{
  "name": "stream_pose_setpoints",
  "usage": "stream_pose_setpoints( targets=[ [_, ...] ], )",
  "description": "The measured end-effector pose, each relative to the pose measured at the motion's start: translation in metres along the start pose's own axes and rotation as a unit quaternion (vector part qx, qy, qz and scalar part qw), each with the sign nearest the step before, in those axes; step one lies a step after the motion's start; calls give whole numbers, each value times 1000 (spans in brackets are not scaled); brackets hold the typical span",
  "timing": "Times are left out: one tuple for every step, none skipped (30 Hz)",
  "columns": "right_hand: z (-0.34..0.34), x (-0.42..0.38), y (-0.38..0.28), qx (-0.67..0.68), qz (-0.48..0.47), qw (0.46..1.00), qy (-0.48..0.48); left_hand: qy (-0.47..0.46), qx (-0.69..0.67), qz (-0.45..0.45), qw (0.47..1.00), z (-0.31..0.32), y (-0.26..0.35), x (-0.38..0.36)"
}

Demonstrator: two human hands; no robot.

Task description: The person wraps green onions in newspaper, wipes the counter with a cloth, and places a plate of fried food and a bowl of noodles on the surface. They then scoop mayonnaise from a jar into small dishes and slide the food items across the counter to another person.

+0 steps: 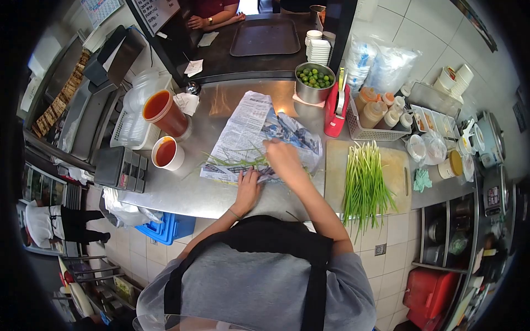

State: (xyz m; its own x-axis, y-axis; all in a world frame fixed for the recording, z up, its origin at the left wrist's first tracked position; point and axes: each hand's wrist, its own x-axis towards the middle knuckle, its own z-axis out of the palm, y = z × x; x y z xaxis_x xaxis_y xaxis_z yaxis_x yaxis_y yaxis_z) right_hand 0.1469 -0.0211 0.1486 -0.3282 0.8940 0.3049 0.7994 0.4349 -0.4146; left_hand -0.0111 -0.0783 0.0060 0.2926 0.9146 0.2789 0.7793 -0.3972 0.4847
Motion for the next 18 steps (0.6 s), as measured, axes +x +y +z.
stream_pose_setpoints(
  targets=[
    [-28,-7,-4,45,18,999,8,11,-38,-10,999,2,-3,-3],
    [-51,-17,-4,89,35,995,15,23,-76,-20,997,4,-7,-5],
    [-67,-30,3,155,48,986,-43,28,-93,-23,995,5,-11,-5],
    [-78,-42,11,219,63,968,-101,33,-112,-25,993,7,-14,-6],
    [-76,-56,17,239,35,959,-149,39,-131,-28,990,8,-16,-6],
    [-67,-70,26,256,7,946,-197,35,-163,-65,984,6,-14,-5],
    [-57,-83,34,273,-20,930,-245,31,-196,-101,975,2,-11,-3],
    [-41,-94,31,225,2,955,-193,28,-228,-137,964,-3,-8,-2],
    [-18,-101,20,177,23,974,-140,20,-241,-155,958,-7,-8,-3],
    [3,-101,13,130,43,987,-85,34,-259,-160,952,-5,-10,-3],
    [18,-94,11,90,47,990,-99,46,-276,-164,946,-1,-14,-5],
    [33,-86,9,51,51,991,-112,57,-290,-168,940,0,-16,-6],
    [48,-80,10,15,57,991,-124,7,-311,-228,923,-10,-14,-4],
    [63,-73,15,-7,13,995,-102,11,-322,-223,920,-10,-16,-7],
    [79,-62,23,-29,-30,996,-78,16,-332,-217,918,-8,-21,-7],
    [88,-50,27,-51,-74,995,-52,20,-342,-210,916,-6,-27,-7],
    [95,-41,31,-49,-85,993,-71,34,-357,-196,913,-2,-34,-6],
    [99,-32,32,-47,-97,990,-91,48,-372,-183,909,0,-38,-4]
  ],
)
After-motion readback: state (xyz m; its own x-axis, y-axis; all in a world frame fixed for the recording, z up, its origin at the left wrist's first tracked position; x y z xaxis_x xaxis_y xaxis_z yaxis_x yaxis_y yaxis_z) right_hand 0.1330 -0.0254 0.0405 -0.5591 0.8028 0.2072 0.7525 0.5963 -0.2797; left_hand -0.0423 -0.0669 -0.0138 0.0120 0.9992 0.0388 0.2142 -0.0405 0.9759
